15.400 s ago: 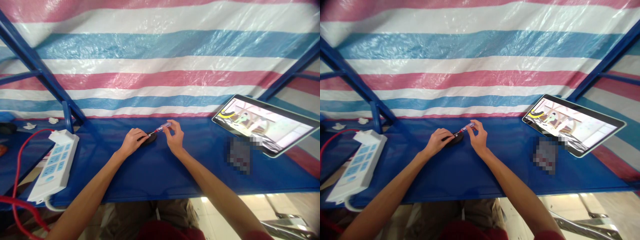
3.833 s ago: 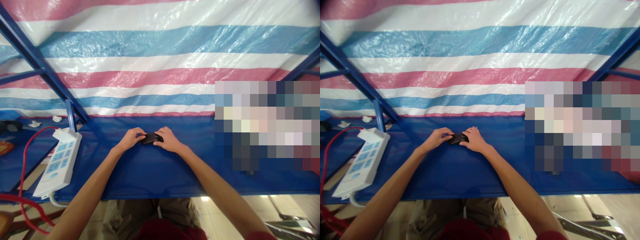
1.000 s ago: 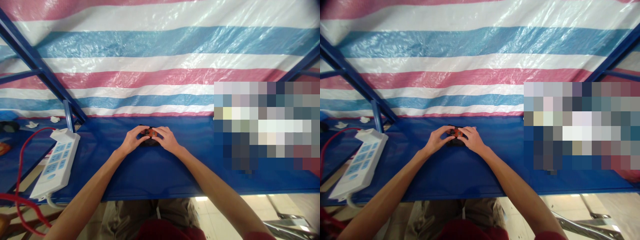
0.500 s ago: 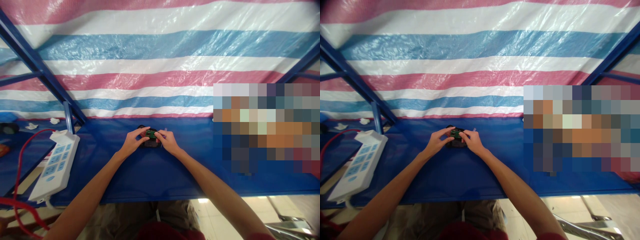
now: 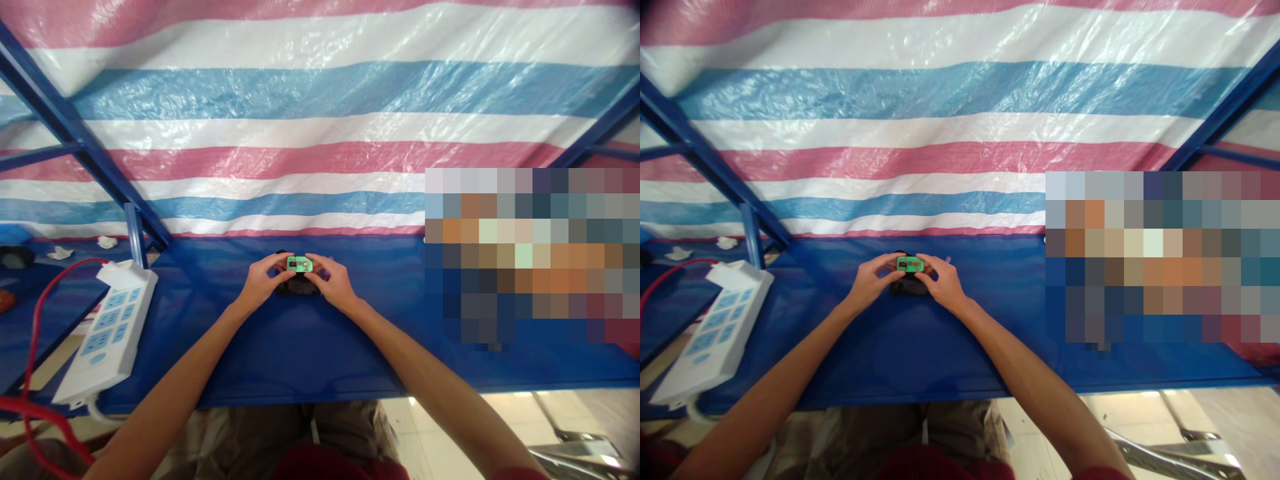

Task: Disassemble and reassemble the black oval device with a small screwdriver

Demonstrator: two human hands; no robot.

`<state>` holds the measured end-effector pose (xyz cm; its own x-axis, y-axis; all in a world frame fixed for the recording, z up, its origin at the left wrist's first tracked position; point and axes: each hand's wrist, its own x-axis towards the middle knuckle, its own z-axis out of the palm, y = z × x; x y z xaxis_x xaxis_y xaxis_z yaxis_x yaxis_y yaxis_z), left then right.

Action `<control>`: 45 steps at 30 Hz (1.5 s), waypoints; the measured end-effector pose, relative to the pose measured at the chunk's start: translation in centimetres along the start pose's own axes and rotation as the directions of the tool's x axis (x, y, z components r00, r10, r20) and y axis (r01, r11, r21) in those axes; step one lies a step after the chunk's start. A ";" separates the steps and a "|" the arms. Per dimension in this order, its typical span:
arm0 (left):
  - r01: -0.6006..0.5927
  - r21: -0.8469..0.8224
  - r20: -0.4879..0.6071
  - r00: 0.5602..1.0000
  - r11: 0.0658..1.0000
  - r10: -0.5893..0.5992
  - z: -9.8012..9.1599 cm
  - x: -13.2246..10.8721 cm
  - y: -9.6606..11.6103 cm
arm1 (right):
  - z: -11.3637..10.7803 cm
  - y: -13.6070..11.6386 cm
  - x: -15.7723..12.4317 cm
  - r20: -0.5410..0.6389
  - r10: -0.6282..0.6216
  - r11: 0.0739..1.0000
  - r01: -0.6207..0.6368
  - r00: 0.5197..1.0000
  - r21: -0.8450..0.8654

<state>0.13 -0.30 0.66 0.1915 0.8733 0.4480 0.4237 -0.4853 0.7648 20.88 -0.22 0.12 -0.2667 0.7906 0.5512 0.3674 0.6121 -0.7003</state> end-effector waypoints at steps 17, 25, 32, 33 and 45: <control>-0.016 -0.051 0.000 1.000 0.999 0.016 0.0 0.0 -0.7 | 0.2 0.7 -0.1 -0.065 -0.143 0.990 0.142 0.988 -0.023; -0.028 -0.016 -0.022 0.999 0.999 0.028 -0.1 -0.1 -0.6 | 0.2 0.7 0.0 -0.091 -0.140 0.990 0.139 0.986 -0.019; -0.113 0.049 0.011 0.994 0.992 0.113 -0.3 0.0 0.4 | 0.2 0.7 -0.2 -0.052 -0.034 0.999 0.034 0.998 0.000; -0.123 0.058 0.009 0.992 0.991 0.122 -0.3 0.1 0.5 | 0.2 0.7 -0.2 -0.040 -0.019 1.000 0.019 0.999 0.006; 0.036 -0.154 0.046 0.999 0.987 -0.029 -0.4 0.1 0.0 | -0.1 0.6 -0.2 0.077 0.101 0.992 -0.106 0.992 0.066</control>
<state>-0.18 -0.21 0.84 0.2194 0.8880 0.4041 0.2884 -0.4547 0.8426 21.21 -0.03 -0.32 -0.2959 0.8471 0.4414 0.3339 0.5247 -0.7831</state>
